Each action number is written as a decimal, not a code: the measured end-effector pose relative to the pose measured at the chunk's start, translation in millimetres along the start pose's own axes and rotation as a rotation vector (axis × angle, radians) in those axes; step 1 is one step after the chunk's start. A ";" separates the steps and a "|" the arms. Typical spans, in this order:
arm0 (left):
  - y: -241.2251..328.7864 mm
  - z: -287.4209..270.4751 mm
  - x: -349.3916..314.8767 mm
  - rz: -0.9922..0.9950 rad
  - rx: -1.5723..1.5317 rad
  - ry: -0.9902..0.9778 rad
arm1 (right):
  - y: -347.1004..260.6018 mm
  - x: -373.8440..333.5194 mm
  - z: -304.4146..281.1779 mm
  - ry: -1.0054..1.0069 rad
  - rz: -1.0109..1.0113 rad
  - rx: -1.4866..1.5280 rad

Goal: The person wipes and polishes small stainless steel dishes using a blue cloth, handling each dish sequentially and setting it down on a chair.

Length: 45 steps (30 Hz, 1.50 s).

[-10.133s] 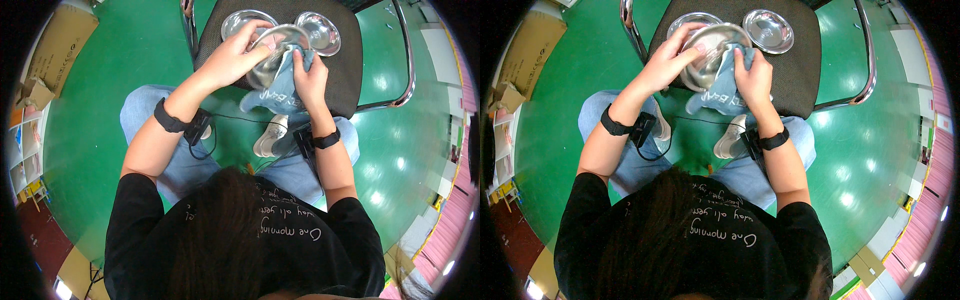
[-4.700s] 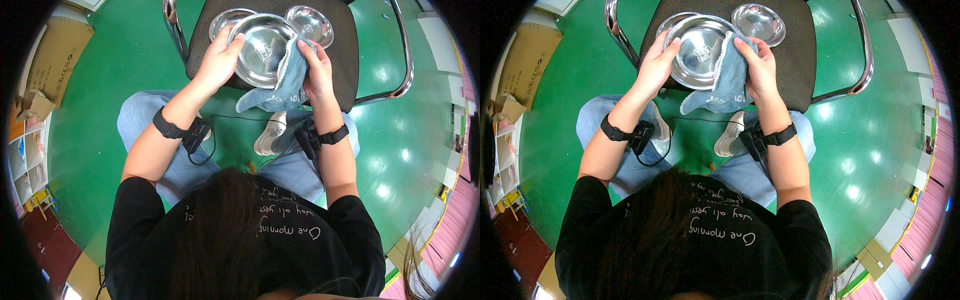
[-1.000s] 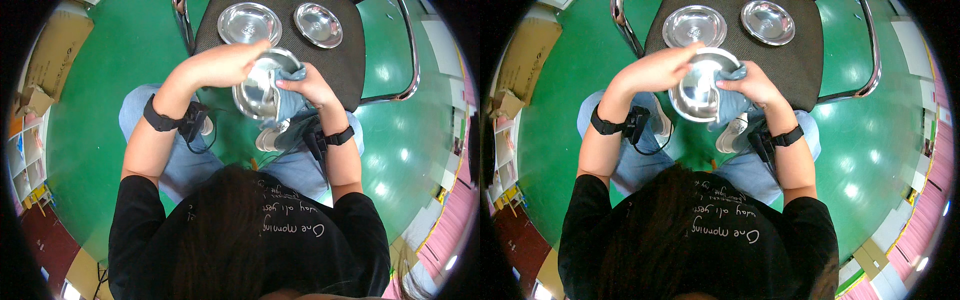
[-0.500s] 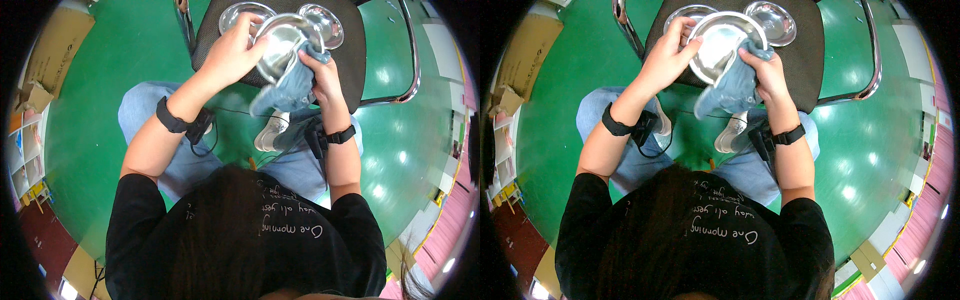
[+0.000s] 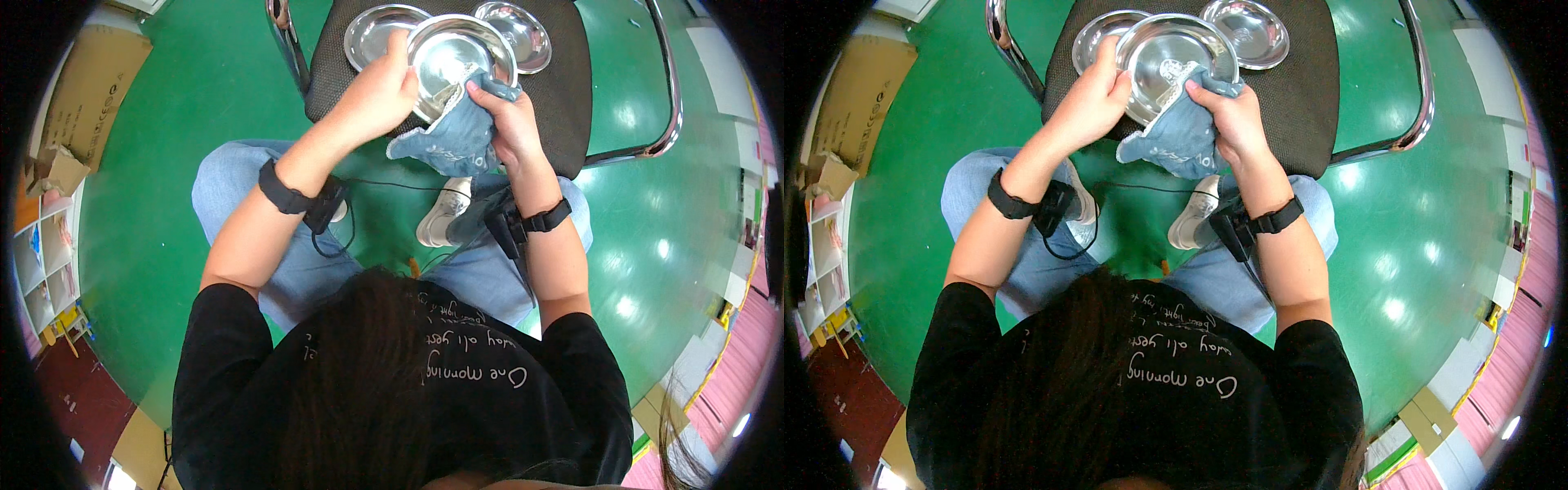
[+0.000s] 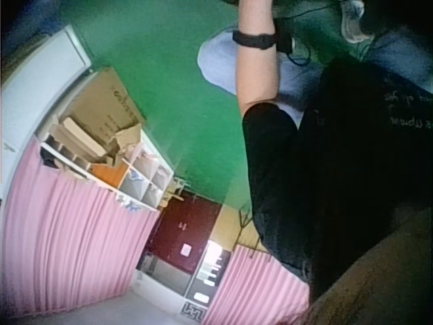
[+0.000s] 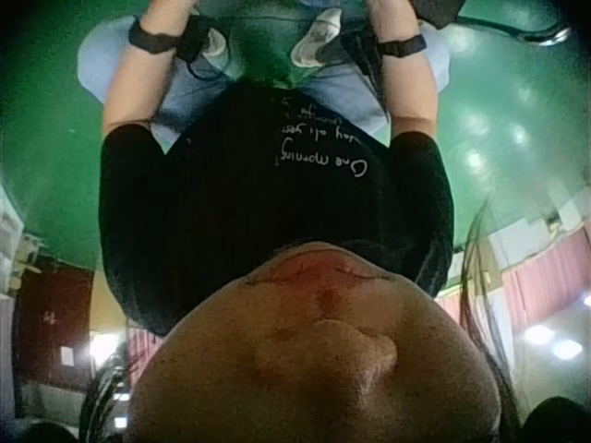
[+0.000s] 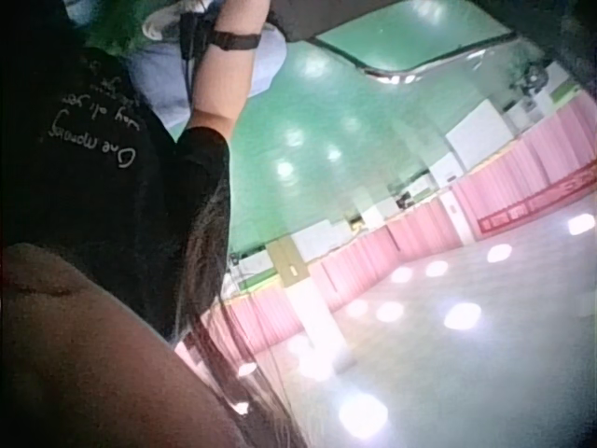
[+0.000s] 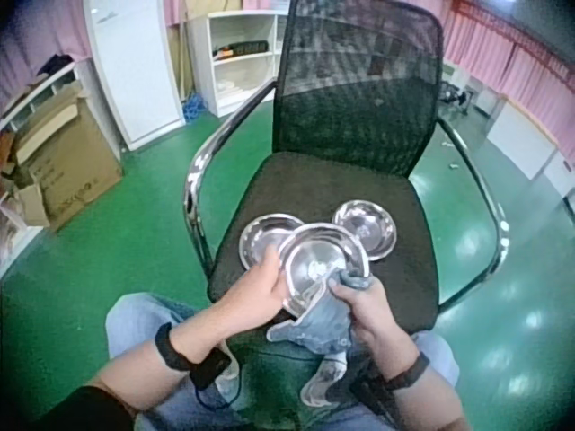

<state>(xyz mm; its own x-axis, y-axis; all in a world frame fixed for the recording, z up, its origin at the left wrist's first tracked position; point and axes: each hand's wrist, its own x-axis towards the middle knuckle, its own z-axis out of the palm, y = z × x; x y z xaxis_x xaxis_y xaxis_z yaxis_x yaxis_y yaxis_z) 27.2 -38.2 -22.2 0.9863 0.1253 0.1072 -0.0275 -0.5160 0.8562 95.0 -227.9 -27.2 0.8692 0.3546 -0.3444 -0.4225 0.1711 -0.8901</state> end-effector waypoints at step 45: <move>-19.0 -16.8 10.4 -0.140 -0.089 0.182 | -12.9 1.8 1.4 -0.037 -0.121 -0.314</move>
<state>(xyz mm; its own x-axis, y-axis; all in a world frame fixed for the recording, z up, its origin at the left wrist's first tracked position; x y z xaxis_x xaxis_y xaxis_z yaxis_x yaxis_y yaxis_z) 35.2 -12.8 -28.9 0.9360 0.3456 0.0667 0.0854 -0.4070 0.9094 101.6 -228.2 -15.9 0.8960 0.3831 -0.2247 -0.2119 -0.0759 -0.9743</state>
